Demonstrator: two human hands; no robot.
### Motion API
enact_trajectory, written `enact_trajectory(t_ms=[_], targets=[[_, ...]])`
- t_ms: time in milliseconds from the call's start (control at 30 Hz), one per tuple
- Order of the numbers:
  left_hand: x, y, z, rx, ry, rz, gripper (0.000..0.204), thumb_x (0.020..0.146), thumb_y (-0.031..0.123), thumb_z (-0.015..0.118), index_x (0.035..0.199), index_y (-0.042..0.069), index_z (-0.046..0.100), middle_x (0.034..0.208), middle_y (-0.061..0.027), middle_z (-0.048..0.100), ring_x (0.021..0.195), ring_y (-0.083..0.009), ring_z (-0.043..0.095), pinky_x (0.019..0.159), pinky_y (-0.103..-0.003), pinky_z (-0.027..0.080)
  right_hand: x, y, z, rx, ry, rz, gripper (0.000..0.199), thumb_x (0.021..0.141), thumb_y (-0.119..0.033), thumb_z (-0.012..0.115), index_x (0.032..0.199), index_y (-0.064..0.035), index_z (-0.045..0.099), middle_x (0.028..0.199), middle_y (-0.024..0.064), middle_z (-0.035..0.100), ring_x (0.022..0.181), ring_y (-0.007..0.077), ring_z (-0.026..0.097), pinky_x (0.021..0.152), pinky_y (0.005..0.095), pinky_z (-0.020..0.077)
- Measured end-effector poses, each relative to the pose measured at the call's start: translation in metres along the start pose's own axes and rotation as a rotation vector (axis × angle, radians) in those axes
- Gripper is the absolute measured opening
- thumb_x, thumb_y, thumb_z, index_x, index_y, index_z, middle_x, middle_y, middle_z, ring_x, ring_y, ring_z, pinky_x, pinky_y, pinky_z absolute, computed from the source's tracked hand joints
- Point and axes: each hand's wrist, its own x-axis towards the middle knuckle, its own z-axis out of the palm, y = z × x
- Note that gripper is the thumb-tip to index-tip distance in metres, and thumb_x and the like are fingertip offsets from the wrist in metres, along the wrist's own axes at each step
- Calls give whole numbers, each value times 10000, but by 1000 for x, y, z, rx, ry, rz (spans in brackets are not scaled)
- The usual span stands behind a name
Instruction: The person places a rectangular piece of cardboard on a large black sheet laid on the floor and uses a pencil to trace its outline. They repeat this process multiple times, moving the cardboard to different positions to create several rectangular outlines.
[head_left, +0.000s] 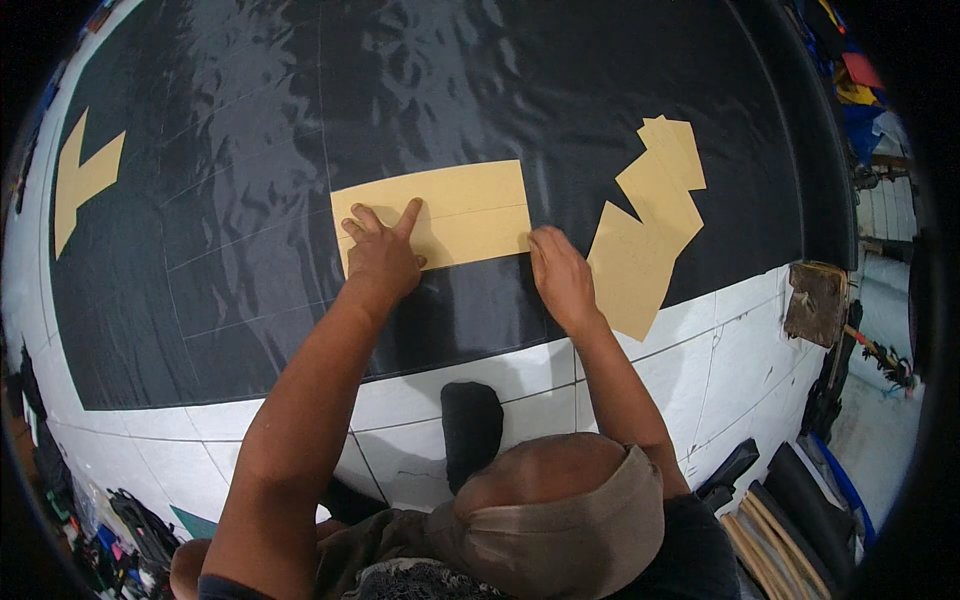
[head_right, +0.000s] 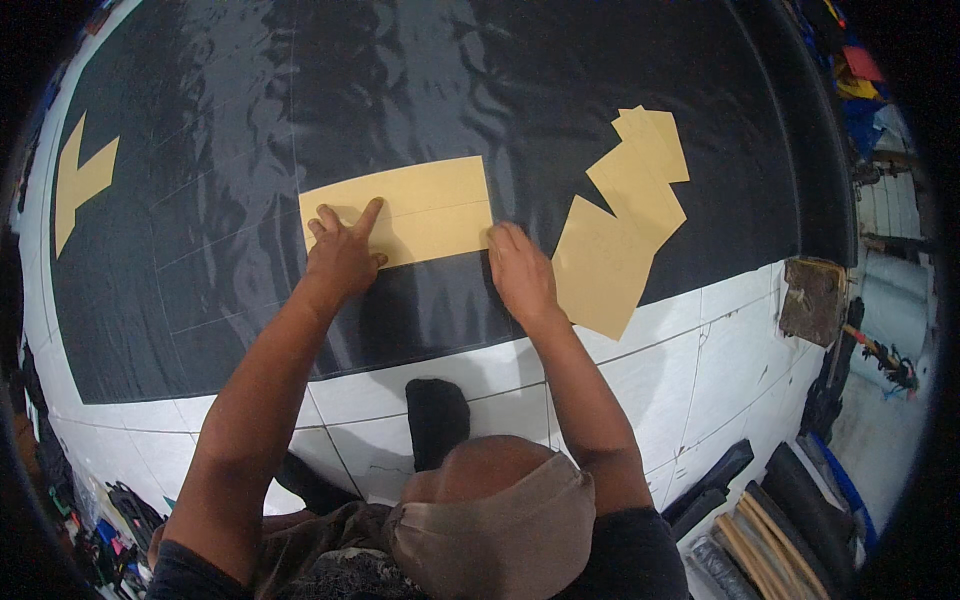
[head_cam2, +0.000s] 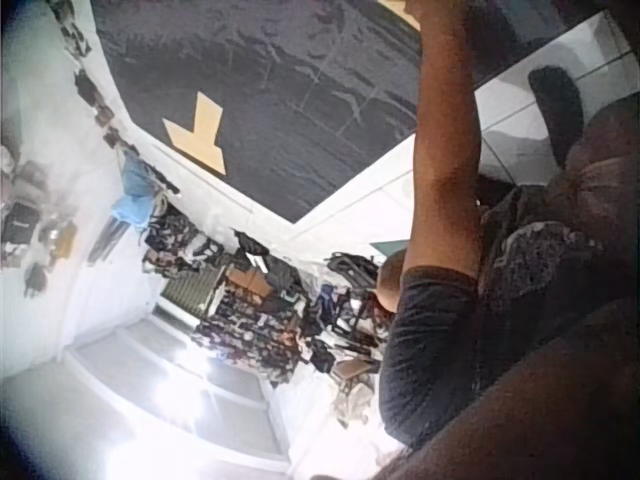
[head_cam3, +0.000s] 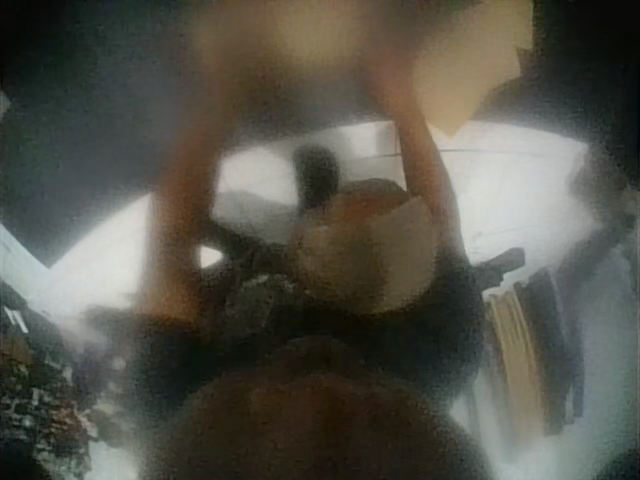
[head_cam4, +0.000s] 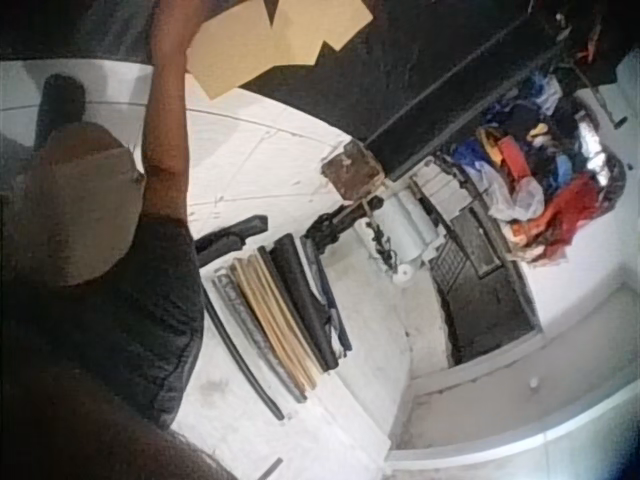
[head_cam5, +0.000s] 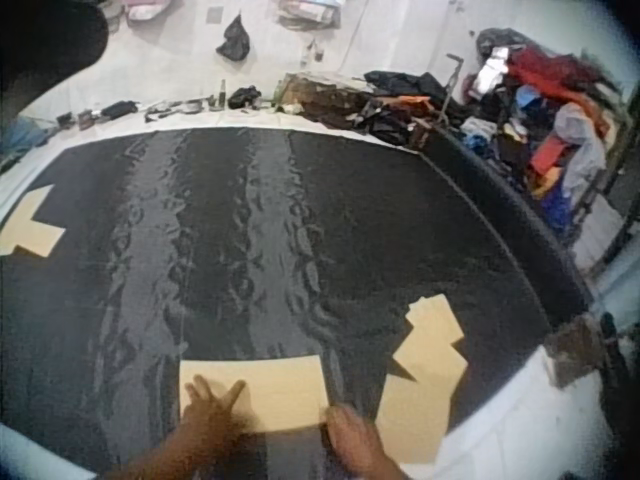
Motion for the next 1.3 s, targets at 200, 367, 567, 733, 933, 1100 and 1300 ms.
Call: enact_trajectory(t_ms=[200, 367, 567, 733, 933, 1100, 1300], targets=[[-1, -7, 3, 84, 49, 28, 866, 882, 465, 742, 1598, 342, 272, 1529, -424, 240, 1371, -586, 390, 1039, -571, 496, -21, -7, -20, 216, 128, 189, 202, 1025, -168, 562, 1095, -5, 658, 1065, 180, 679, 999, 368, 661, 882, 424, 525], [0, -8, -3, 189, 155, 56, 782, 939, 606, 589, 1579, 218, 361, 1561, -303, 312, 1396, -471, 430, 1122, -607, 349, -23, -3, -13, 538, 191, 340, 244, 1052, -187, 531, 1122, 4, 665, 1030, 175, 684, 943, 322, 678, 858, 394, 524], [30, -6, 0, -201, 234, -169, 834, 983, 634, 477, 1460, -50, 452, 1217, -305, 640, 1092, -442, 653, 988, -574, 445, -14, -31, 21, 304, -53, -99, 285, 1019, -224, 574, 1203, -18, 644, 1193, 171, 680, 1090, 371, 644, 1011, 493, 452], [58, 0, 11, -1064, 214, -167, 733, 1013, 507, 498, 1376, -130, 488, 1231, -369, 622, 1210, -519, 579, 1008, -542, 456, 37, -60, 52, -8, -5, -319, 351, 997, -265, 585, 1272, -50, 631, 1413, 150, 590, 1373, 392, 476, 1193, 587, 233], [68, -20, 5, -296, 592, 119, 426, 975, 299, 627, 1351, 101, 604, 1312, -254, 599, 1270, -453, 536, 1075, -550, 406, 123, -2, 44, -191, -26, -337, 321, 1026, -271, 536, 1299, -143, 647, 1448, 93, 583, 1417, 368, 442, 1219, 617, 165], [95, -24, 19, -238, 739, 177, 398, 953, 256, 666, 1323, 121, 610, 1482, -226, 464, 1416, -471, 387, 1162, -631, 276, 160, 31, 30, -109, -19, -265, 268, 1005, -241, 602, 1241, -150, 692, 1405, 79, 625, 1407, 345, 458, 1222, 591, 191], [103, -17, 22, -293, 715, 203, 421, 980, 272, 628, 1362, 98, 588, 1507, -229, 439, 1460, -456, 335, 1210, -615, 217, 168, 60, 17, -89, 26, -95, 333, 964, -328, 671, 1251, -160, 691, 1451, 67, 596, 1445, 333, 417, 1228, 562, 191]])
